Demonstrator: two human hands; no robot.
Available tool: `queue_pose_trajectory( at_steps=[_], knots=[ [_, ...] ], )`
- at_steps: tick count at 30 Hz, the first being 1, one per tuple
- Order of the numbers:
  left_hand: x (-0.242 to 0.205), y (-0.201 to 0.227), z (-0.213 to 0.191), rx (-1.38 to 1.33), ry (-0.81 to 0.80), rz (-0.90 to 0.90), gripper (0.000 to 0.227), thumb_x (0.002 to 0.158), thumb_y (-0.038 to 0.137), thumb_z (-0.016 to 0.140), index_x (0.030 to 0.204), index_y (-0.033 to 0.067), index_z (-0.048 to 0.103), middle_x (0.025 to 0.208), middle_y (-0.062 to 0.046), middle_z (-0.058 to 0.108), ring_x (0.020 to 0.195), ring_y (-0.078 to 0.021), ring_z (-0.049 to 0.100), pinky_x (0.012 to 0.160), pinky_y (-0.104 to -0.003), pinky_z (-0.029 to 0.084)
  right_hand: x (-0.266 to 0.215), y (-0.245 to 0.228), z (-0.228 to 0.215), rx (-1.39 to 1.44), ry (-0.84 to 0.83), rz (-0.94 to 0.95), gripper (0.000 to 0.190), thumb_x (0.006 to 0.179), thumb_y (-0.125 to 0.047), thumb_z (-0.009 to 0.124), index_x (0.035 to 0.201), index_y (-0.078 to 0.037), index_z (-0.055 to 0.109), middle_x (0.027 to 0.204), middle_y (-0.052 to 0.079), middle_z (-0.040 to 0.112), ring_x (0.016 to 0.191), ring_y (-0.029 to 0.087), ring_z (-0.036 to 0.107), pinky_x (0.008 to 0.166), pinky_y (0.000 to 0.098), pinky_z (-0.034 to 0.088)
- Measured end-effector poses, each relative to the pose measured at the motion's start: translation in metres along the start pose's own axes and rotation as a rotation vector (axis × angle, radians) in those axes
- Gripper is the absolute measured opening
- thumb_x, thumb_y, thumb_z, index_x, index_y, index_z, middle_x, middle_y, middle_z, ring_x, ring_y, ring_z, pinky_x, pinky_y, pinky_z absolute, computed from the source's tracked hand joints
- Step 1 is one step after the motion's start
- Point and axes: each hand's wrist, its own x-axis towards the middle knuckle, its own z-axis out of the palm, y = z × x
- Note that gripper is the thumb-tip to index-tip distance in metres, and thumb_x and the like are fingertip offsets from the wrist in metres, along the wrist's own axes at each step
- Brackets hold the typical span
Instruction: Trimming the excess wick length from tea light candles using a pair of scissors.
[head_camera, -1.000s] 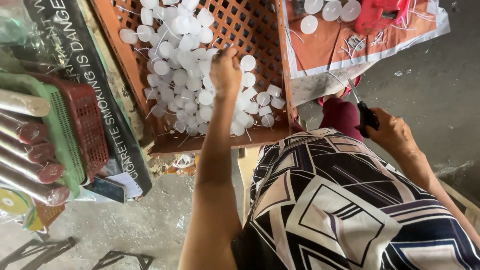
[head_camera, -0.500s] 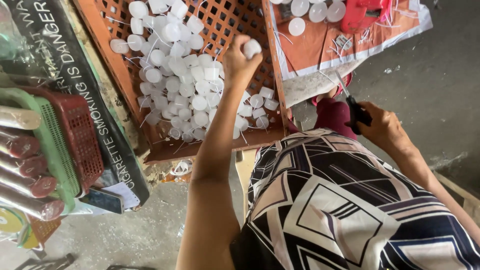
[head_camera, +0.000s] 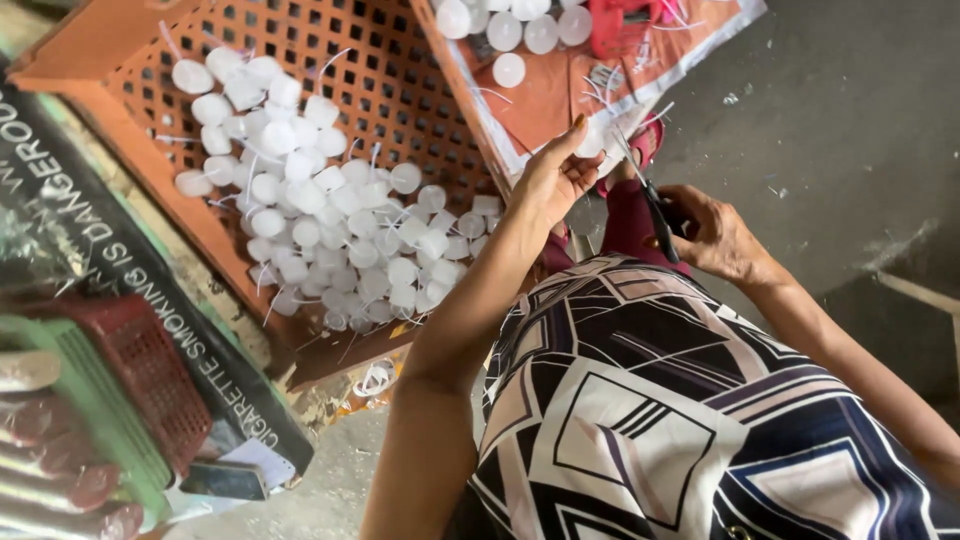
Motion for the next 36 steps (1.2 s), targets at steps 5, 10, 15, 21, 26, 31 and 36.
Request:
queue_pose_trajectory(
  at_steps=[5,10,15,21,26,31,36],
  knots=[
    [0.023,-0.04,0.005,0.127,-0.004,-0.032,0.053,0.075,0.038,0.092,0.098,0.0077,0.055,0.088,-0.012,0.059,0.079,-0.0247,0.073,0.064,-0.029,0.063,-0.002,0.01,-0.006,0.263,0.028,0.02,0.071,0.081,-0.036,0.085,0.14,-0.006,0.062,0.089,0.015,0.074,0.079,0.023,0.068,0.071,0.0361,0.055],
    [0.029,-0.063,0.017,0.241,0.027,-0.046,0.056,0.072,0.042,0.093,0.1,0.0091,0.058,0.083,-0.009,0.062,0.073,-0.0191,0.072,0.063,-0.026,0.063,-0.021,0.028,-0.008,0.396,0.065,0.044,0.061,0.086,-0.026,0.084,0.137,0.001,0.062,0.084,0.019,0.071,0.074,0.025,0.069,0.064,0.0358,0.056],
    [0.034,-0.058,0.013,0.28,0.088,-0.125,0.037,0.069,0.029,0.089,0.099,0.0107,0.078,0.094,-0.01,0.075,0.067,-0.0145,0.066,0.053,-0.024,0.049,-0.043,0.018,-0.016,0.477,0.083,0.422,0.041,0.098,-0.001,0.058,0.138,0.007,0.055,0.114,0.027,0.072,0.091,0.034,0.071,0.079,0.0427,0.06],
    [0.045,0.049,0.043,0.142,0.017,0.136,0.047,0.085,0.027,0.076,0.115,-0.0058,0.061,0.102,-0.017,0.065,0.077,-0.0167,0.061,0.063,-0.021,0.052,-0.029,0.062,-0.009,0.486,0.157,0.436,0.042,0.103,-0.008,0.062,0.14,0.009,0.053,0.114,0.023,0.071,0.085,0.031,0.069,0.075,0.0417,0.059],
    [0.085,0.123,0.064,-0.084,0.022,0.292,0.041,0.083,0.015,0.074,0.115,-0.0052,0.056,0.108,-0.024,0.059,0.079,-0.0254,0.066,0.063,-0.03,0.057,-0.011,0.057,-0.012,0.492,0.165,0.385,0.039,0.104,-0.006,0.06,0.139,0.01,0.051,0.116,0.025,0.07,0.091,0.031,0.07,0.076,0.0412,0.06],
    [0.088,0.114,-0.008,-0.057,0.162,0.299,0.053,0.068,0.033,0.083,0.113,0.0098,0.065,0.121,-0.029,0.063,0.075,-0.0258,0.072,0.053,-0.029,0.058,-0.002,0.073,-0.012,0.443,0.163,0.297,0.035,0.104,-0.003,0.06,0.135,0.013,0.052,0.111,0.025,0.07,0.084,0.03,0.069,0.071,0.0405,0.061],
    [-0.009,0.139,-0.093,0.54,0.54,0.82,0.059,0.075,0.051,0.075,0.11,0.0041,0.07,0.085,-0.015,0.078,0.075,-0.0214,0.077,0.055,-0.026,0.062,-0.009,0.048,-0.018,0.323,0.164,0.366,0.031,0.108,-0.002,0.057,0.137,0.01,0.054,0.111,0.023,0.071,0.082,0.03,0.069,0.074,0.0407,0.06]
  ],
)
